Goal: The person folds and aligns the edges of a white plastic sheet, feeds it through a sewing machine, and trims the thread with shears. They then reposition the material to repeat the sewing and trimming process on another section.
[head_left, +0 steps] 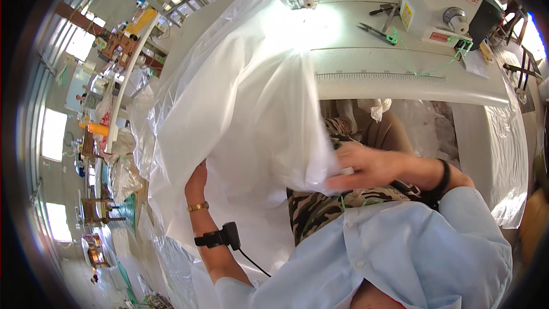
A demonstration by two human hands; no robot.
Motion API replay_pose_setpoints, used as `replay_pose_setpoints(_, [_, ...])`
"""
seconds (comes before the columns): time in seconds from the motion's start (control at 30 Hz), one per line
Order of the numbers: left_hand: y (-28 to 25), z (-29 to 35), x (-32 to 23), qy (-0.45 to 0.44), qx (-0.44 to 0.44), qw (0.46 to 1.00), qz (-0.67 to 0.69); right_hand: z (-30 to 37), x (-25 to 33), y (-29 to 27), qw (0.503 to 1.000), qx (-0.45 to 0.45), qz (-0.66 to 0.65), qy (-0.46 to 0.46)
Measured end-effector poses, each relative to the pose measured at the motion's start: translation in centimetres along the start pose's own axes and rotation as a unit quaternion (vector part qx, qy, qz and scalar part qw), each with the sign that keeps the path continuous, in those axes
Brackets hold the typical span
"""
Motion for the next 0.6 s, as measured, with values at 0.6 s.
replay_pose_setpoints(0.6, [-0.1,16.2,-12.6,0.178,-0.085,0.958,0.208,4.3,2.2,-1.7,0.856,-0.154,0.461,0.175])
Point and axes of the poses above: each hand's wrist, its own z-axis away from the middle knuckle, its own y-axis out of the palm, x = y × z, the point moved 1 cm from there along -z, towards the middle knuckle, and after that the axes turned 9 degrees about -y, right-handed, at the moved point
